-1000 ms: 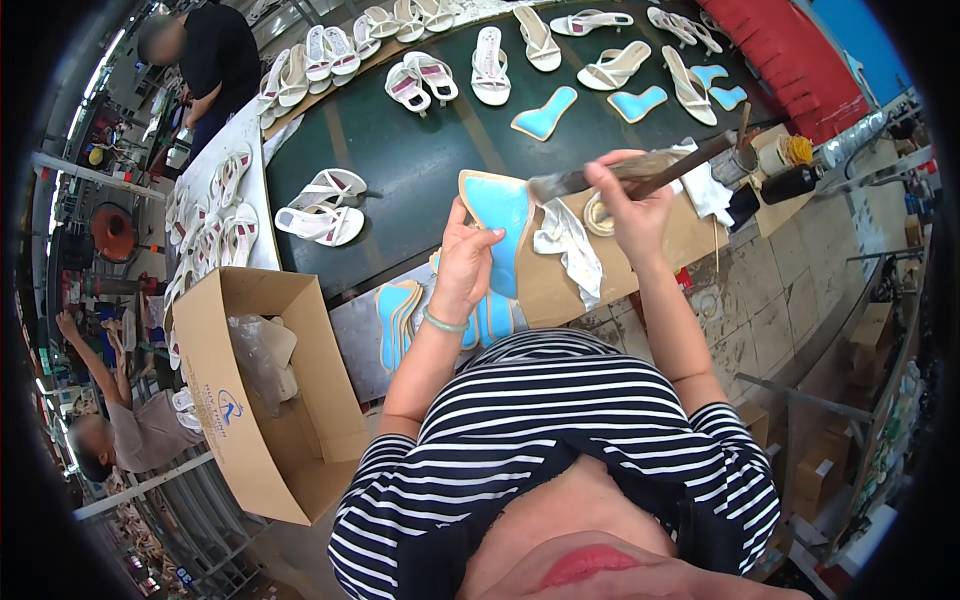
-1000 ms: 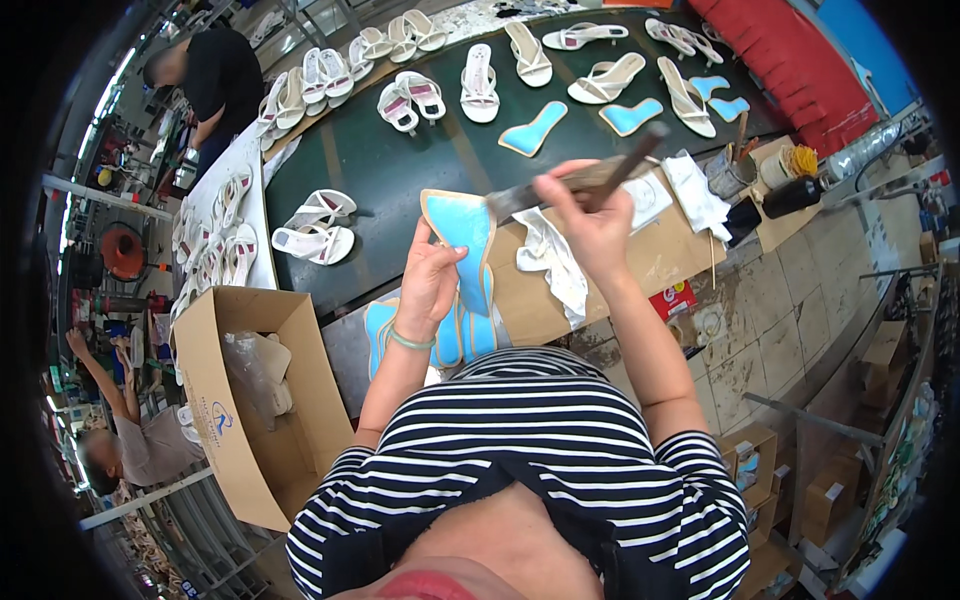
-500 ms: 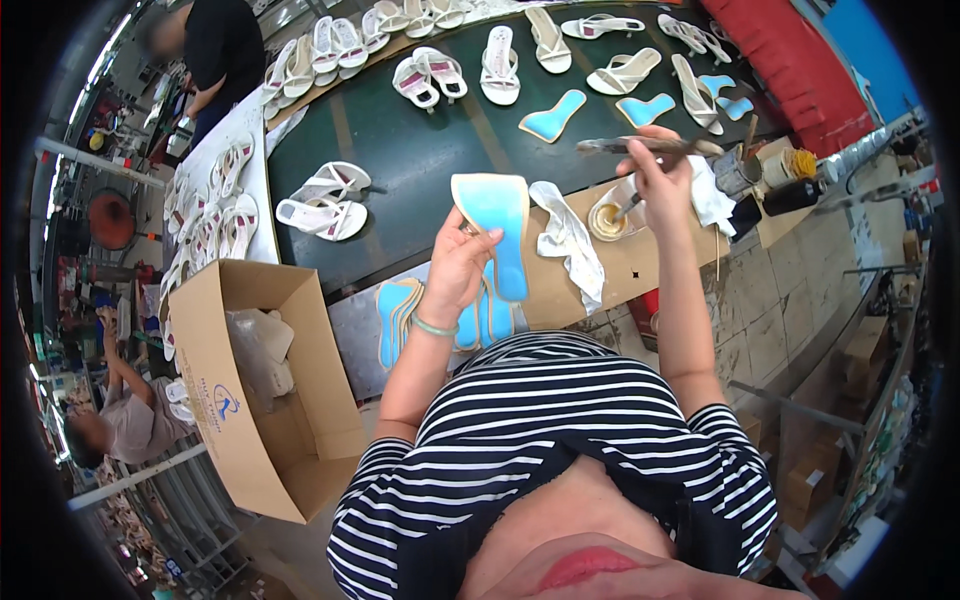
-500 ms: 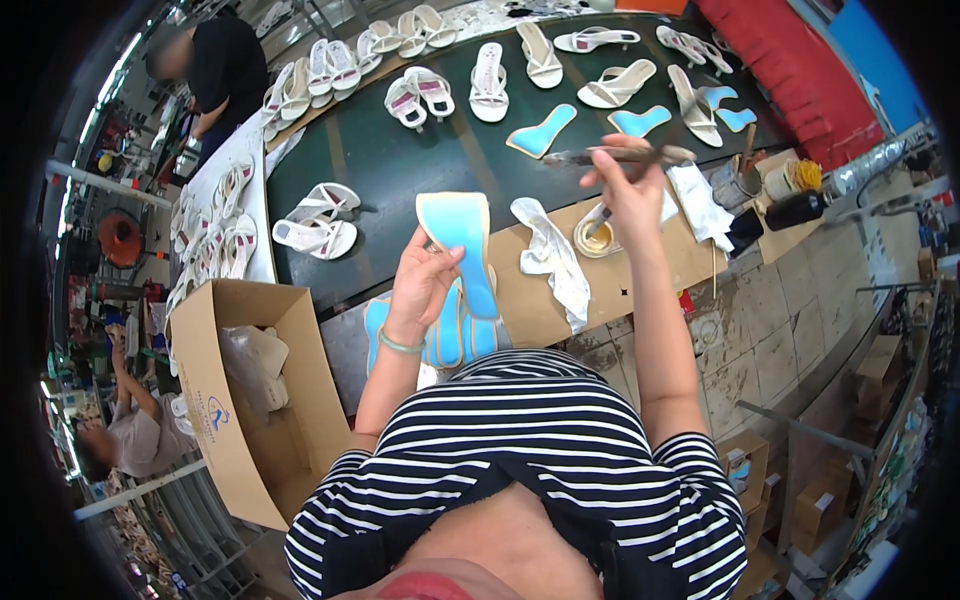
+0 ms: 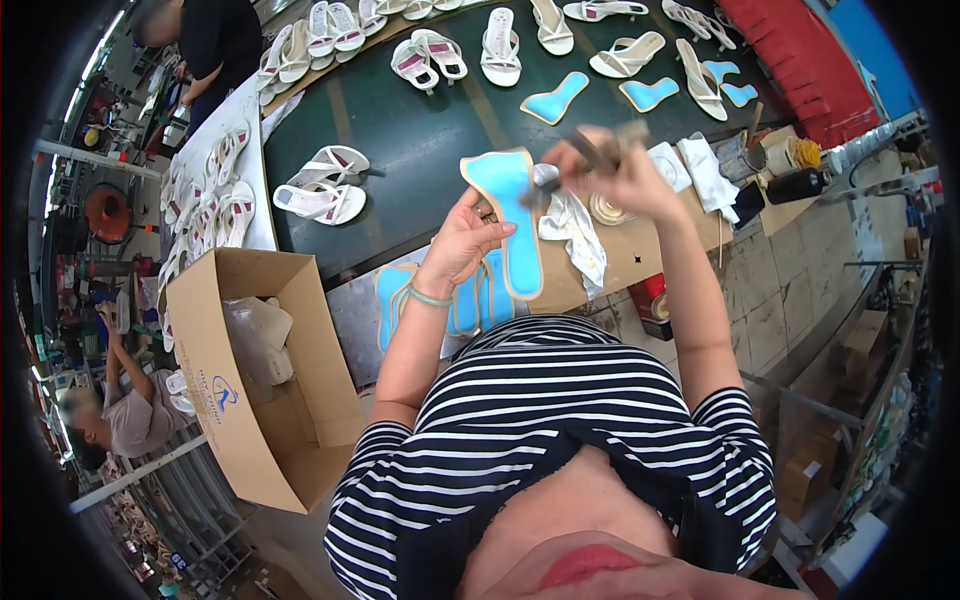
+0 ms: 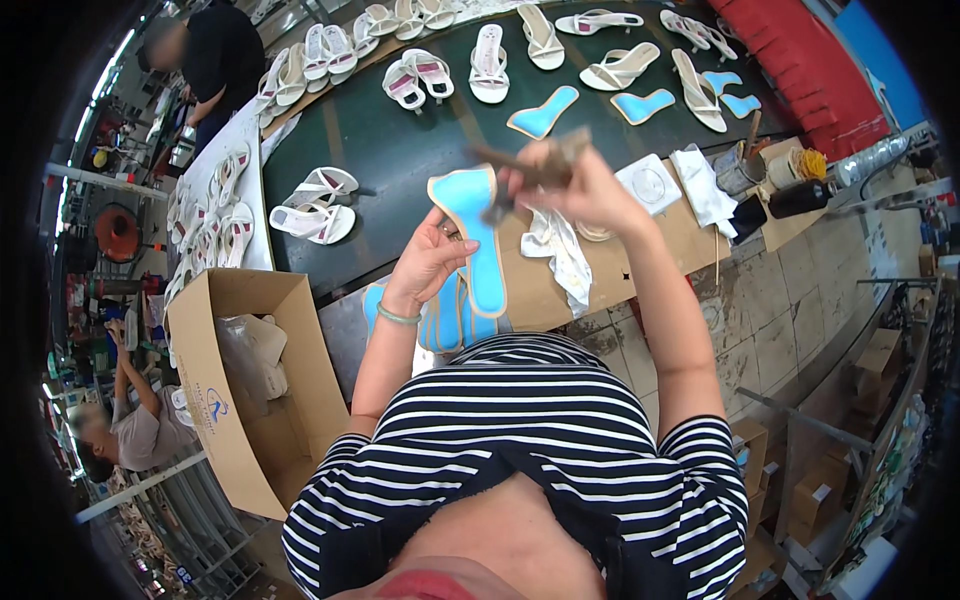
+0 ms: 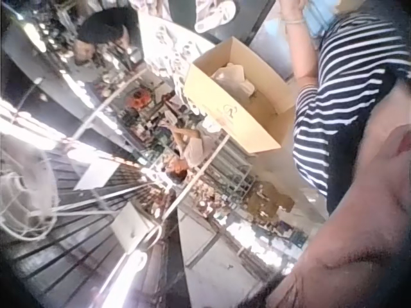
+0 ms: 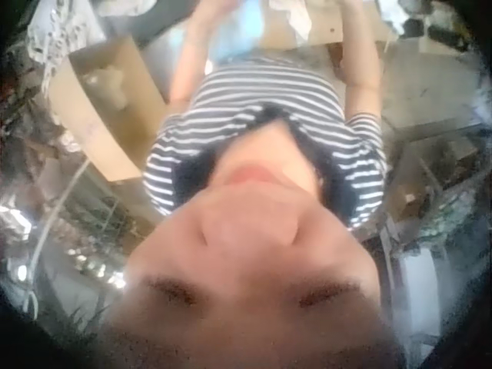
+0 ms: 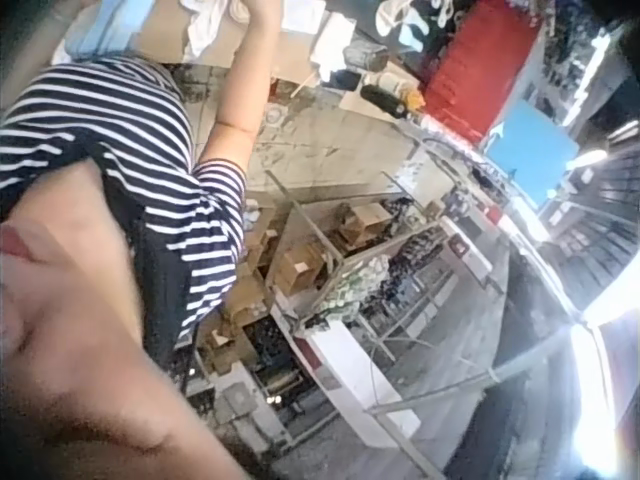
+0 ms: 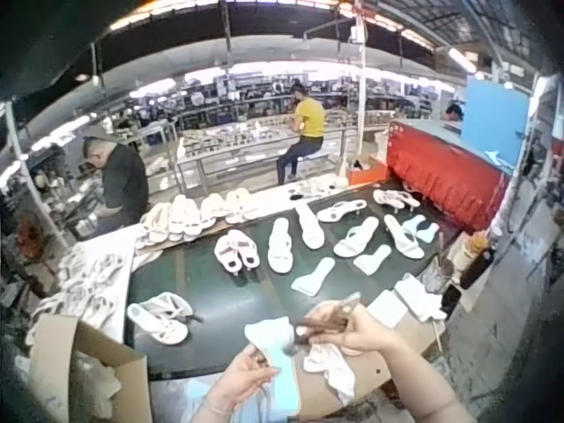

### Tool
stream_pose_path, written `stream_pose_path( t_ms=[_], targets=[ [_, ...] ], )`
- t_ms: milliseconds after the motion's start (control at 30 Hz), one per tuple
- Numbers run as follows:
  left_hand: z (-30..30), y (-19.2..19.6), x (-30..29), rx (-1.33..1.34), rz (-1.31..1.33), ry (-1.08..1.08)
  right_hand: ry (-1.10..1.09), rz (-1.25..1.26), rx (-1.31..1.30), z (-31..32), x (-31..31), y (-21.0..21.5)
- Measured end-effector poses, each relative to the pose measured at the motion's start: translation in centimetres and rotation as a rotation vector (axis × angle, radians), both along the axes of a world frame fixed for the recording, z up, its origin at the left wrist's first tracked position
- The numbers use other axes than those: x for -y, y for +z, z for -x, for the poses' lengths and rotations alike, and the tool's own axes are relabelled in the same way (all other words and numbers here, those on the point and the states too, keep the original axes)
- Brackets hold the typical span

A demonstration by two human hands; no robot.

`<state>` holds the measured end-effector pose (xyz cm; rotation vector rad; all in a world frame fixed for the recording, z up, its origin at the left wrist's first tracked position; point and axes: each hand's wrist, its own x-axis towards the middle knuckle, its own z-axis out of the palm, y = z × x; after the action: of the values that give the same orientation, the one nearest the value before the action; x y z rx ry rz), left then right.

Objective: Applying glue or specialized finish to shoe inner lining, sole pads, and heel components using a paintbrush.

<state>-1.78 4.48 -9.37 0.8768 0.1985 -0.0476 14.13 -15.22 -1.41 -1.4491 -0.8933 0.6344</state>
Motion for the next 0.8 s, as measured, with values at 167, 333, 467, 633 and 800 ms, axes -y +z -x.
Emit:
stream_pose_path(
  t_ms=[167, 333, 467, 633, 800],
  targets=[
    [0.5, 0.2, 0.6, -0.019, 0.034, -0.056, -0.122, 0.039, 0.051, -2.5, 0.9, 2.3],
    [0.4, 0.2, 0.4, -0.049, 0.045, -0.147, -0.109, 0.091, 0.042, -2.2, 0.2, 0.2],
    [0.6, 1.4, -0.3, -0.117, 0.057, -0.164, -0.139, 0.024, 0.015, -1.2, 1.8, 2.9],
    [0.2, 1.5, 0.3, 0.05, -0.023, -0.295, -0.08, 0.106, -0.036, -0.9, 0.4, 0.1],
    [-0.4, 1.8, -0.1, 0.058, -0.1, -0.18, -0.111, -0.104, 0.086, 0.8, 0.4, 2.2]
  ],
)
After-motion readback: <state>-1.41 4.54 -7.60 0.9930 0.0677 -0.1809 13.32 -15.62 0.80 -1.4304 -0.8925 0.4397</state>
